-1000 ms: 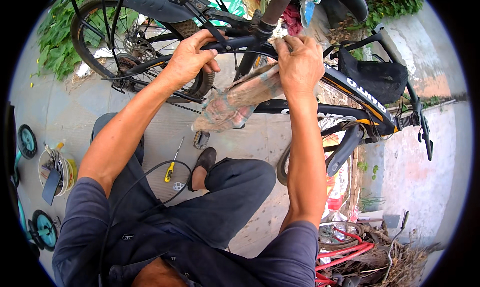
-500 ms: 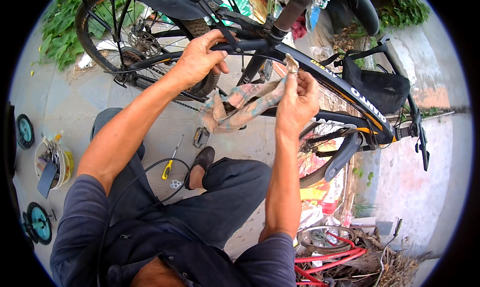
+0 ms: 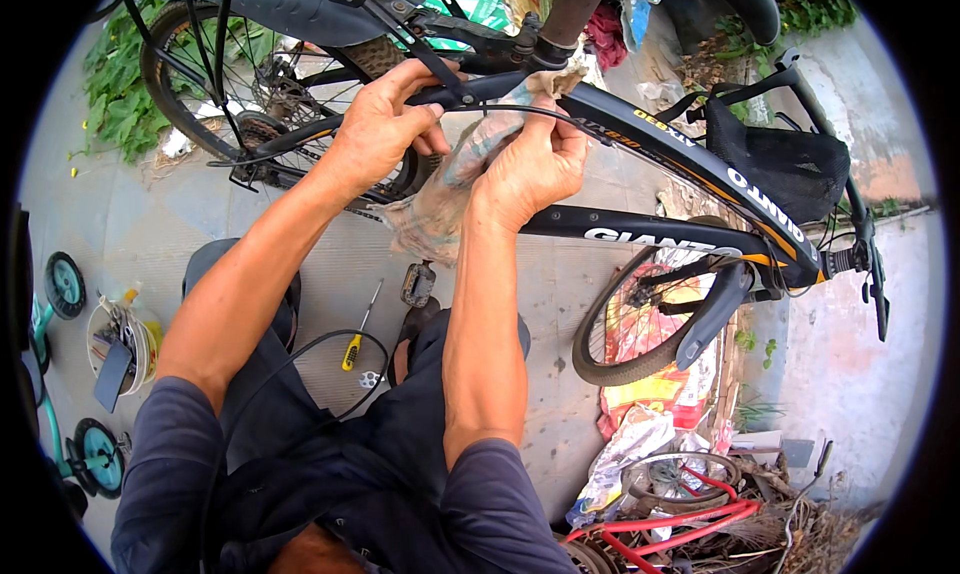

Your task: The person uses a yellow screwdriver to tighten a bolt on the bicycle frame near the rear wheel. They then wipe the area with a cloth and continue adjusting the bolt with the screwdriver.

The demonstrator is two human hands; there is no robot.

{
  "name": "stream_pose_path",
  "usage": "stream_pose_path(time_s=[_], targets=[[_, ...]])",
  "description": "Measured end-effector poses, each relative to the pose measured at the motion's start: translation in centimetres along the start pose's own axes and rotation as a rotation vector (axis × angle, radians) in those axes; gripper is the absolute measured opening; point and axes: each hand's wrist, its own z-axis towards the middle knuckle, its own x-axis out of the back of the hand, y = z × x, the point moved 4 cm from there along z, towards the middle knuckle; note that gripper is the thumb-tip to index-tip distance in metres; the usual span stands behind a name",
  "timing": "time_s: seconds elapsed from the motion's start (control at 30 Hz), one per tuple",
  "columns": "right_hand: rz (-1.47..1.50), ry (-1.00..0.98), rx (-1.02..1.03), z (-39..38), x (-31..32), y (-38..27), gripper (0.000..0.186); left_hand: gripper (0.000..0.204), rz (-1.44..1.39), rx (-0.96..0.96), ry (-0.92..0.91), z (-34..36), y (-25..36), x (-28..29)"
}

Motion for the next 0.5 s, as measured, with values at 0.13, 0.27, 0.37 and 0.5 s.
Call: stream_pose_path(time_s=[0.13, 0.27, 0.37, 0.5], targets=[[-0.188, 0.001, 0.014, 0.2, 1.1, 2.0, 0.012, 0.038, 0.02, 0.01, -0.01, -0.1, 0.2, -0.2], [-0.149, 0.012, 0.026, 0.2, 1.8, 1.8, 0.013, 0.037, 0.0, 0.019, 0.002, -0.3, 0.2, -0.2], [-0.127, -0.016, 0.128, 1.2, 1.4, 0.3, 0.009, 0.037, -0.011, 0.014, 0.009, -0.1, 0.3, -0.3], [-0.444, -0.119, -0.064, -0.3, 1.3, 3.2, 0.02, 0.038, -0.007, -0.006, -0.019, 0.1, -0.1, 0.0]])
